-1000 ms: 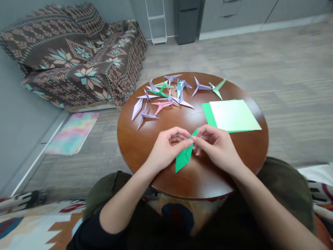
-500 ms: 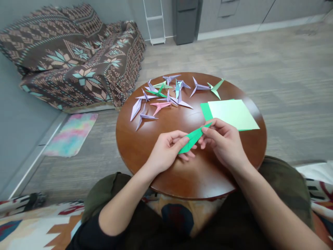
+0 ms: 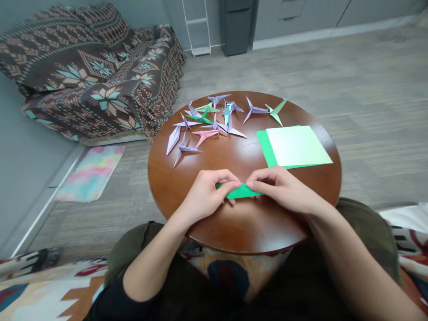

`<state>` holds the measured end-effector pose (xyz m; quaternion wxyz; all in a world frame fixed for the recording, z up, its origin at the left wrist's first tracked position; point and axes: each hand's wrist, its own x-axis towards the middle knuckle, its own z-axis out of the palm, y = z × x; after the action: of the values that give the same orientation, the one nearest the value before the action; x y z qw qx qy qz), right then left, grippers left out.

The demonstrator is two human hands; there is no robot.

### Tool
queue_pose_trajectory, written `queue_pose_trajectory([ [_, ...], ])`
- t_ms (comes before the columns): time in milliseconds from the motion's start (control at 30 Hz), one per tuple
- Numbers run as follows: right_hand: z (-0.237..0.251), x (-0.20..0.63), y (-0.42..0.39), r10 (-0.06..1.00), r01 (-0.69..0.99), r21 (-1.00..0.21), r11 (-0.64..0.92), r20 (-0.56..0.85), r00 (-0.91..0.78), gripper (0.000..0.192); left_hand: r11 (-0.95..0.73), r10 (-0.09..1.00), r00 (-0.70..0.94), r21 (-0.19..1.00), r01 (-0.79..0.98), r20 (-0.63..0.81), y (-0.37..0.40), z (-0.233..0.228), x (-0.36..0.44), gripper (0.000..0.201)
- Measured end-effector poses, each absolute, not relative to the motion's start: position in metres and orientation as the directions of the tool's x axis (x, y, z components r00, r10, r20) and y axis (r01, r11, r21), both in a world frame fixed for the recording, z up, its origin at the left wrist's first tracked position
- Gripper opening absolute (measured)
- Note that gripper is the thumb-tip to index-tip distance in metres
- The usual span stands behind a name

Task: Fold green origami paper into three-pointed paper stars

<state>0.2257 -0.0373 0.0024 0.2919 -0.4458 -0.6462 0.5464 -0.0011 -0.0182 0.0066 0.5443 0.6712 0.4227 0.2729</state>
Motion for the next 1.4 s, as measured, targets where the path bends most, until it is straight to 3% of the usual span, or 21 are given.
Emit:
queue_pose_trajectory([
  [233, -0.005, 0.227, -0.035, 0.897, 0.243, -0.966, -0.086, -0.181, -0.404, 0.031, -0.258, 0.856, 0.516, 0.893, 0.369, 0.034, -0.02, 0.004, -0.001, 0.025],
  [400, -0.006, 0.223, -0.038, 0.929, 0.231, -0.968, -0.098, -0.172, -0.327, 0.024, -0.251, 0.862, 0.505, 0.889, 0.383, 0.026, -0.019, 0.002, -0.001, 0.025],
  [500, -0.004, 0.22, -0.04, 0.954, 0.207, -0.974, -0.093, -0.147, -0.26, 0.023, -0.129, 0.918, 0.395, 0.956, 0.263, 0.015, -0.015, 0.0, -0.002, 0.027],
  [600, -0.002, 0.218, -0.042, 0.986, 0.166, -0.985, -0.046, -0.072, -0.154, 0.028, 0.081, 0.964, 0.26, 0.993, -0.091, -0.055, -0.013, -0.003, -0.002, 0.038],
  [667, -0.001, 0.213, -0.044, 0.996, 0.132, -0.991, -0.004, -0.016, -0.084, 0.032, 0.226, 0.944, 0.298, 0.933, -0.281, -0.139, -0.015, -0.005, 0.003, 0.047],
  [767, -0.001, 0.203, -0.047, 0.999, 0.058, -0.998, 0.012, 0.009, -0.042, 0.037, 0.338, 0.892, 0.406, 0.891, -0.304, -0.2, -0.023, -0.007, 0.014, 0.038],
  [1067, -0.007, 0.19, -0.045, 0.99, -0.152, -0.979, -0.135, -0.126, -0.07, 0.04, 0.152, 0.988, 0.08, 0.904, -0.399, -0.13, -0.023, -0.015, 0.024, 0.031],
  [1300, -0.012, 0.193, -0.044, 0.983, -0.272, -0.946, -0.178, -0.159, -0.09, 0.025, 0.096, 0.994, -0.011, 0.894, -0.438, -0.112, -0.022, -0.01, 0.025, 0.031],
  [1400, -0.01, 0.195, -0.044, 0.977, -0.313, -0.926, -0.211, -0.185, -0.11, 0.027, 0.077, 0.995, -0.024, 0.885, -0.46, -0.099, -0.02, -0.008, 0.024, 0.032],
])
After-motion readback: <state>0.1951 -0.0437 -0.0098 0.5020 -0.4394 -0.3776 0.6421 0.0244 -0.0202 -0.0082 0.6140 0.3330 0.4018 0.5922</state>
